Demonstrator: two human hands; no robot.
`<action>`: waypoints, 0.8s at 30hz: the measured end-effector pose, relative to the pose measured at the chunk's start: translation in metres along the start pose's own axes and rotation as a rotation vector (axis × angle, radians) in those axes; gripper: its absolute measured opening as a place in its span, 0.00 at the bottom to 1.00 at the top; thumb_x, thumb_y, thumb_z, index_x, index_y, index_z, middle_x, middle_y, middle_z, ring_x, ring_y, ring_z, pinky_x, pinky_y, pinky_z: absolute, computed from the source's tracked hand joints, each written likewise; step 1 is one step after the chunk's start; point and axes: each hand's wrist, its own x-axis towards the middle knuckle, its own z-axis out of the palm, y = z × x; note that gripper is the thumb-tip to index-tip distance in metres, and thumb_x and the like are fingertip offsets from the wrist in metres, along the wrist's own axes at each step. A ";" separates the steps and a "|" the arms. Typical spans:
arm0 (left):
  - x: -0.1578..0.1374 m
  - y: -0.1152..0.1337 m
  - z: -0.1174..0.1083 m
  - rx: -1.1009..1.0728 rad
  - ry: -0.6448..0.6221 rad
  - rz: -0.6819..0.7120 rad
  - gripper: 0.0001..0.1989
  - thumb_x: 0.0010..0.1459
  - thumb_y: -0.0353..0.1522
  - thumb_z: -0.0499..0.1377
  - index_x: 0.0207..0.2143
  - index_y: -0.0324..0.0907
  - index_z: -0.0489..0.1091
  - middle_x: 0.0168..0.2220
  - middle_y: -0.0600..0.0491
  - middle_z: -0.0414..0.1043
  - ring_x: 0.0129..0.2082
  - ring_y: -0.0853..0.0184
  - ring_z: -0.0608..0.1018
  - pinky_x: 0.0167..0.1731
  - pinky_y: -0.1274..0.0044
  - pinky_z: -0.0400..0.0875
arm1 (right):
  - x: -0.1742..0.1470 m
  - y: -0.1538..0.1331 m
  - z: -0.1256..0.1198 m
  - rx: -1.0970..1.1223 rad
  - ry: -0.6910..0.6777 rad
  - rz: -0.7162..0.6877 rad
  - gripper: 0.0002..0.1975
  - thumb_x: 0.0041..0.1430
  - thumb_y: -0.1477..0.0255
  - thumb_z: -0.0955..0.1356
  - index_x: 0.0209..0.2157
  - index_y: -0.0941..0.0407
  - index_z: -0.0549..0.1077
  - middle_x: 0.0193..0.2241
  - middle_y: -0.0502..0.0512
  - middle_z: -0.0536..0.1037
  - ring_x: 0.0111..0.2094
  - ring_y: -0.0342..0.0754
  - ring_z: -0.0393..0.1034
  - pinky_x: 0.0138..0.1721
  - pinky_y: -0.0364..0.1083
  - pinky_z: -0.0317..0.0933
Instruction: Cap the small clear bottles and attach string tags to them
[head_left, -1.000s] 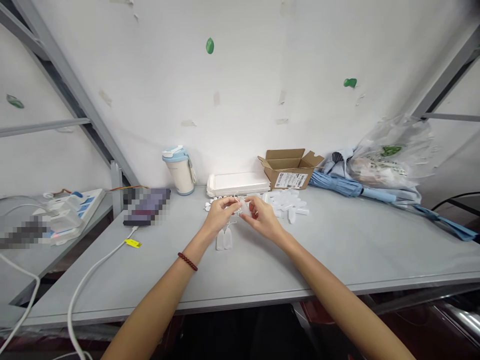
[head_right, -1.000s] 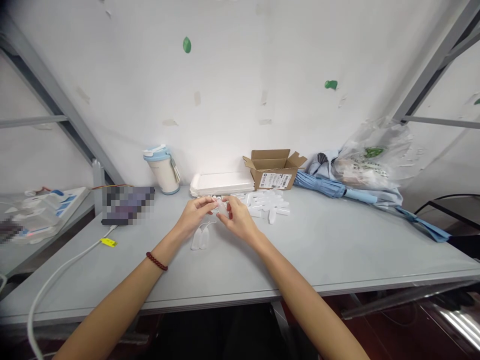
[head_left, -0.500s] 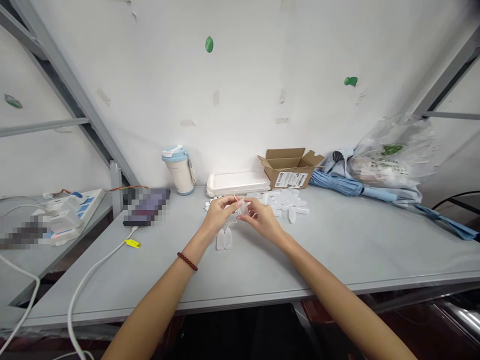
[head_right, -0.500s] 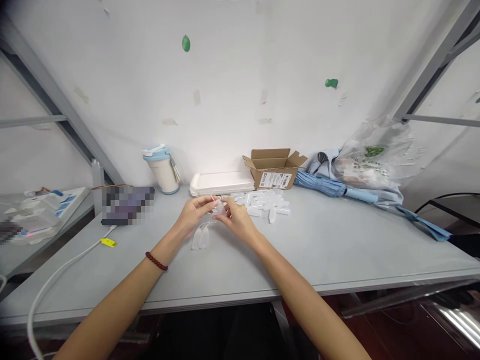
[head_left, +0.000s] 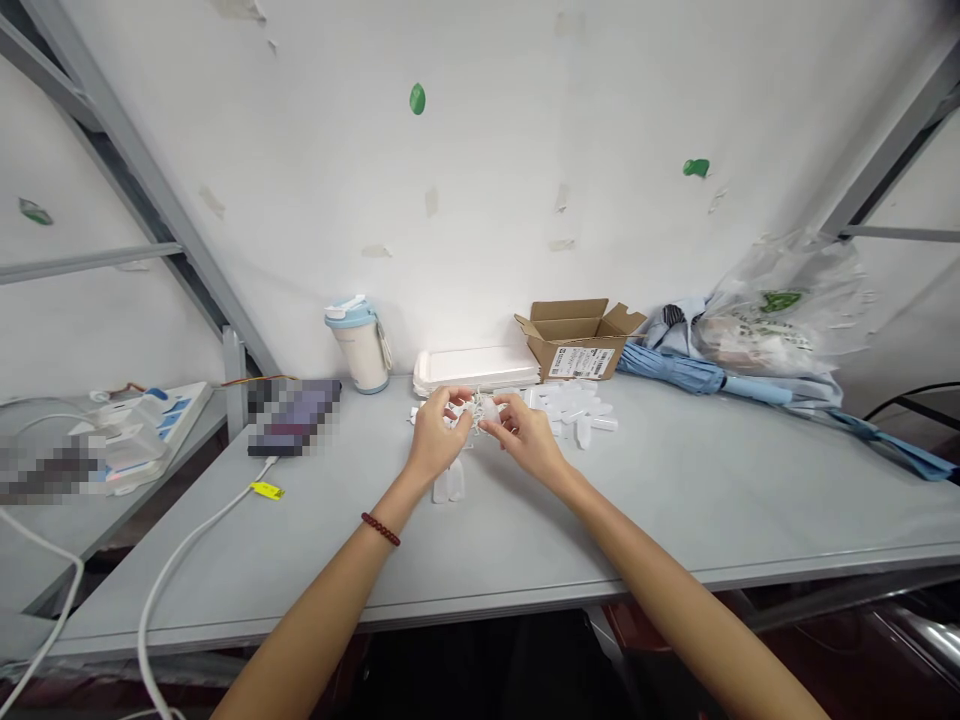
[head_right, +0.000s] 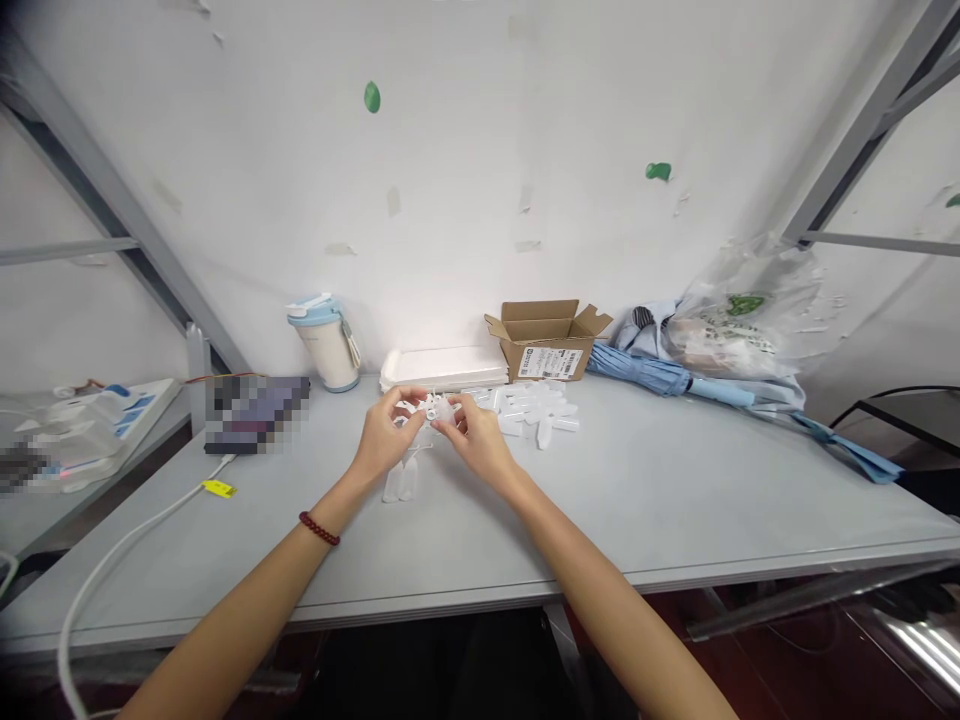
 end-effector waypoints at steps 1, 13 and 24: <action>-0.001 0.001 0.000 0.065 -0.008 0.089 0.12 0.48 0.26 0.54 0.38 0.41 0.68 0.38 0.50 0.71 0.38 0.64 0.72 0.34 0.74 0.68 | 0.000 0.000 0.000 0.005 0.007 0.018 0.15 0.54 0.59 0.66 0.38 0.55 0.64 0.20 0.45 0.67 0.17 0.42 0.62 0.21 0.42 0.56; -0.005 0.006 -0.004 0.282 -0.250 0.427 0.25 0.49 0.35 0.64 0.49 0.43 0.64 0.48 0.47 0.69 0.50 0.57 0.67 0.49 0.63 0.65 | 0.002 -0.002 -0.003 0.066 0.027 0.183 0.17 0.50 0.57 0.67 0.31 0.55 0.62 0.14 0.43 0.67 0.12 0.41 0.61 0.16 0.40 0.55; -0.011 0.007 -0.010 0.285 -0.354 0.380 0.21 0.48 0.30 0.63 0.45 0.43 0.65 0.46 0.49 0.70 0.48 0.58 0.68 0.49 0.65 0.64 | 0.000 -0.010 -0.001 0.280 -0.142 0.287 0.16 0.50 0.59 0.69 0.28 0.56 0.62 0.10 0.42 0.67 0.11 0.42 0.62 0.13 0.39 0.54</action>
